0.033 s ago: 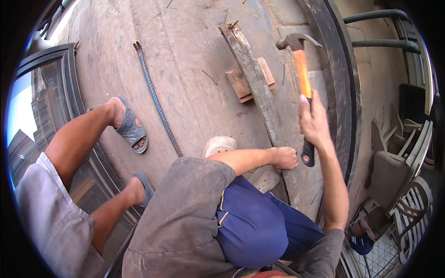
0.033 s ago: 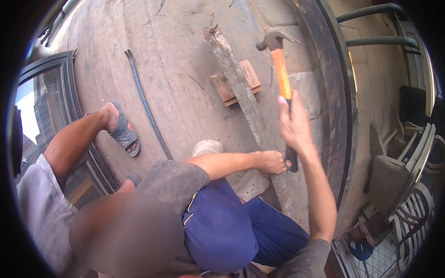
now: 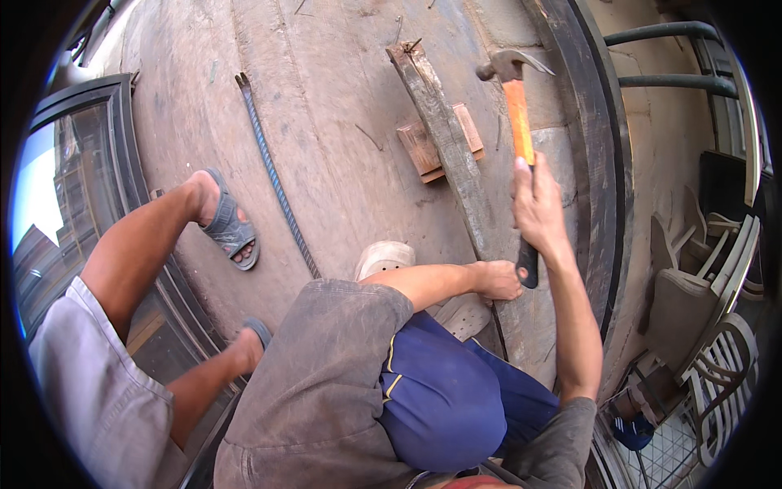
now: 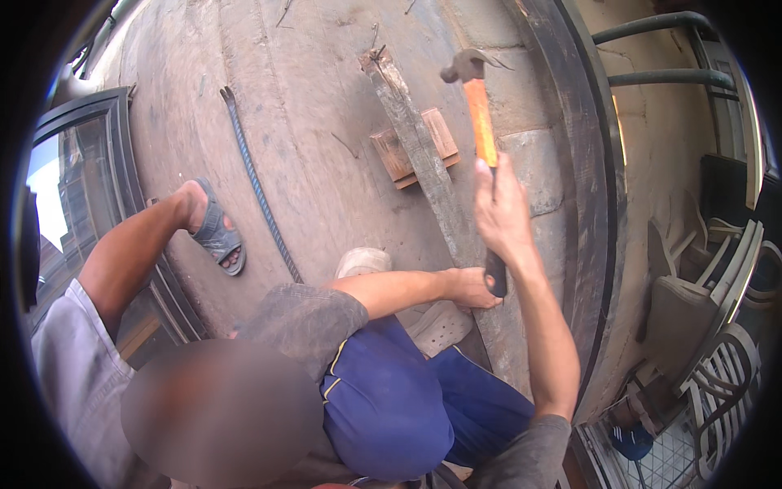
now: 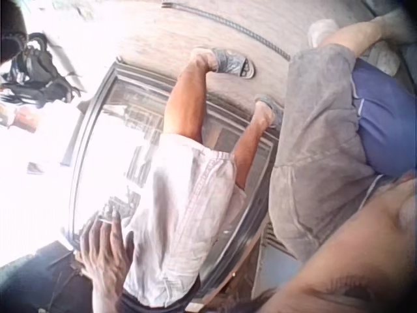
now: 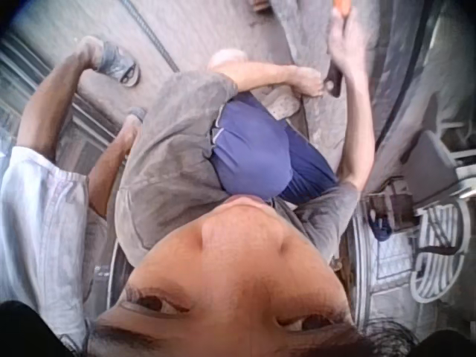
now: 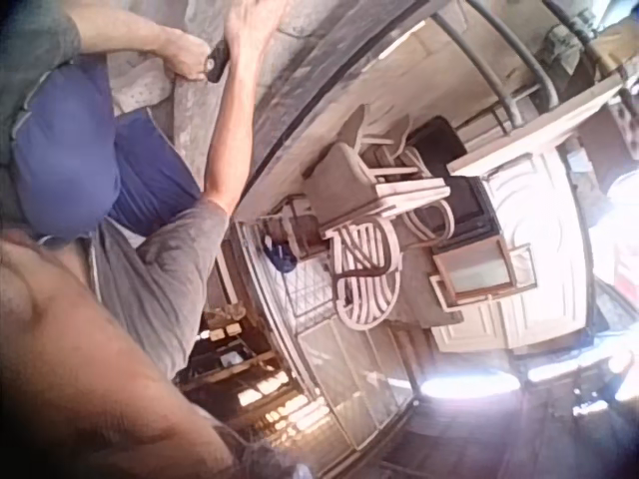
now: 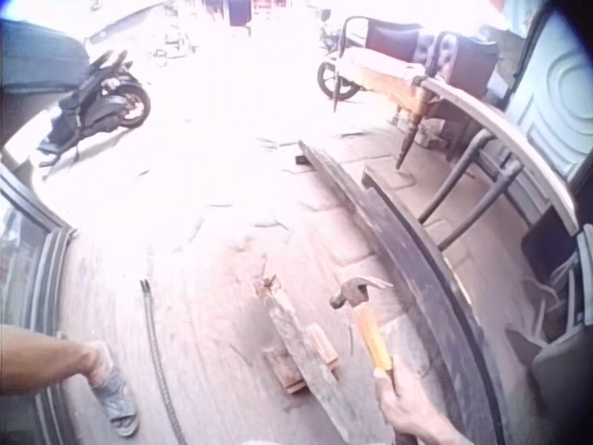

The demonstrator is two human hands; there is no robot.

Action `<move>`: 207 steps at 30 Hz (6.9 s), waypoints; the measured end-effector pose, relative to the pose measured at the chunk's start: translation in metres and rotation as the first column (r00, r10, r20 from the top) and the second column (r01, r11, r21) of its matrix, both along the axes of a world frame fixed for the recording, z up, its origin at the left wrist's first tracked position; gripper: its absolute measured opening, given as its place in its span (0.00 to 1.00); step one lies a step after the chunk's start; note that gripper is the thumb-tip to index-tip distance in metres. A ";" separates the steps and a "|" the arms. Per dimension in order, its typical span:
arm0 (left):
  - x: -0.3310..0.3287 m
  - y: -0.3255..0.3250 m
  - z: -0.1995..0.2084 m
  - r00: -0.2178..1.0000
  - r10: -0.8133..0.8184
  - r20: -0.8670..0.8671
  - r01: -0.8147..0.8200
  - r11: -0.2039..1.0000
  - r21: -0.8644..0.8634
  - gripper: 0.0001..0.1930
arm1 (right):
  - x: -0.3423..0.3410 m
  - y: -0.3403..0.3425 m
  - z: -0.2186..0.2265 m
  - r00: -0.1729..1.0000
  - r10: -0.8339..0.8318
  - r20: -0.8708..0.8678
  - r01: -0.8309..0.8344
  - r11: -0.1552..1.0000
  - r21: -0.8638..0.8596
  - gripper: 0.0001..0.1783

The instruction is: The person selects a white wooden plank from a pile, carries it to a work area, and sits on the ground. They use a hammer to drive a nail into the plank, which is resting on a brick. After hammering, they inspect the plank and move it aside.

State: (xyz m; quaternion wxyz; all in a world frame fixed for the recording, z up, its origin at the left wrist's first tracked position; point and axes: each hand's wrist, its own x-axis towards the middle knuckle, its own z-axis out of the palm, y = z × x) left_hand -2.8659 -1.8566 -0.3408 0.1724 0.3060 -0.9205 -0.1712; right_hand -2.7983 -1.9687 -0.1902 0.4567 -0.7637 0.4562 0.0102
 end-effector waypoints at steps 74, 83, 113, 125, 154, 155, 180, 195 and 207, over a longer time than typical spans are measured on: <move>-0.038 0.010 -0.061 0.975 0.193 -0.110 -0.205 0.973 -0.103 0.11 | 0.106 0.071 -0.045 0.905 -0.421 0.064 0.326 0.782 0.531 0.20; 0.027 -0.003 0.027 0.892 0.138 -0.430 0.022 0.938 0.347 0.19 | 0.086 0.032 0.028 0.905 -0.219 0.366 0.238 0.971 -0.007 0.19; 0.010 -0.001 0.011 0.993 0.040 -0.110 -0.006 0.956 0.293 0.49 | 0.108 0.064 0.026 0.916 0.198 0.348 0.056 0.797 -0.601 0.17; 0.036 0.007 0.039 0.983 0.071 -0.169 -0.012 0.944 0.330 0.37 | 0.111 0.074 0.032 0.973 0.168 0.160 -0.047 0.819 -0.572 0.13; -0.011 -0.005 -0.009 0.980 0.123 -0.158 -0.114 0.991 0.067 0.08 | 0.019 -0.017 -0.012 0.720 0.623 -0.306 -0.588 0.313 -0.746 0.17; -0.014 -0.006 -0.013 0.979 0.140 -0.146 -0.130 0.988 0.081 0.07 | 0.025 -0.019 -0.005 0.688 0.664 -0.291 -0.593 0.284 -0.754 0.17; -0.001 -0.003 0.003 0.971 0.151 -0.186 -0.116 0.976 0.187 0.06 | 0.067 -0.030 -0.024 0.709 0.618 -0.340 -0.587 0.251 -0.770 0.17; -0.013 -0.002 -0.015 0.690 0.426 -0.585 -0.497 0.867 0.046 0.07 | 0.069 0.027 0.014 0.620 0.643 -0.449 -0.674 0.144 -0.724 0.15; -0.010 -0.011 0.012 0.661 0.621 -0.421 -0.019 0.575 0.818 0.25 | 0.072 0.041 0.018 0.602 0.673 -0.430 -0.649 0.099 -0.754 0.11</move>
